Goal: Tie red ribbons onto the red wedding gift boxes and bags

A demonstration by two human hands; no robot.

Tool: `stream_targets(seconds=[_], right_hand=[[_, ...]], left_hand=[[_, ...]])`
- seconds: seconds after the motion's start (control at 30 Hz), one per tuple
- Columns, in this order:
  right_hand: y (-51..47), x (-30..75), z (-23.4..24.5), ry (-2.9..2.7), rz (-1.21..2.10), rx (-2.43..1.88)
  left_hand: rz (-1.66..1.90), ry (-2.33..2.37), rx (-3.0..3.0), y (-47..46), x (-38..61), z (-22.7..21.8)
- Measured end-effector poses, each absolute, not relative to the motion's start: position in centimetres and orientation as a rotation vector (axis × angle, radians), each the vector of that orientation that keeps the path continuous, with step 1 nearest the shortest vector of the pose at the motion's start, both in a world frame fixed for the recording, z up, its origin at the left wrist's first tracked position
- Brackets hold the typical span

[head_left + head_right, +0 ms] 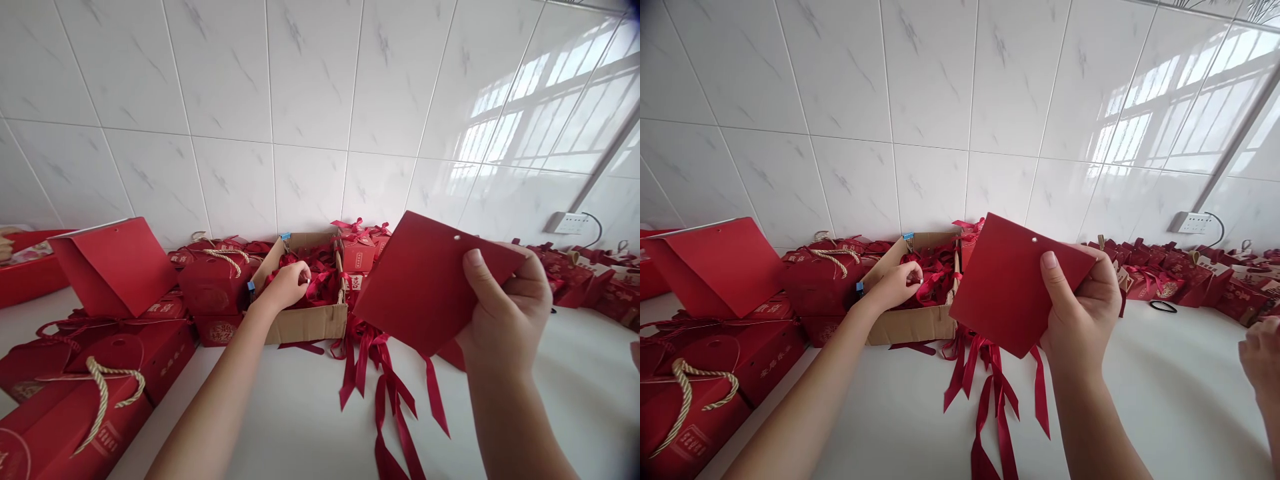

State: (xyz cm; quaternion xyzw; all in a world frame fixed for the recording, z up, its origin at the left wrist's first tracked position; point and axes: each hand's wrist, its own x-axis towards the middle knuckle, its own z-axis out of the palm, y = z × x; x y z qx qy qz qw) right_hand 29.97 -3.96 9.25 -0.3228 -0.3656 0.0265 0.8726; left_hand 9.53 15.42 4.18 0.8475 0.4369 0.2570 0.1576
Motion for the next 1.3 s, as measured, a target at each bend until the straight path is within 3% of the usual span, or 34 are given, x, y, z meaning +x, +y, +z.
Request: stream_targets(seconds=[0.4,0.7,0.87,1.2,1.3], right_hand=[[-4.0,29.9,9.2,-0.780,0.066,-0.672],[-3.9,29.9,9.2,-0.766,0.040,-0.686],[-3.8,29.9,9.1,-0.780,0.049,-0.687],[-3.6,30.4,8.5,-0.821,0.137,-0.785],[-3.7,30.4,8.5,-0.828,0.165,-0.804]], left_hand=[[0.570,1.063,2.413,14.8,9.7,3.8],[1.533,1.291,2.251,13.5,8.3,7.2],[1.911,1.153,2.097,11.3,7.0,9.1],[1.382,0.767,1.812,8.9,6.4,11.0],[1.392,0.807,1.649,8.9,6.3,11.2]])
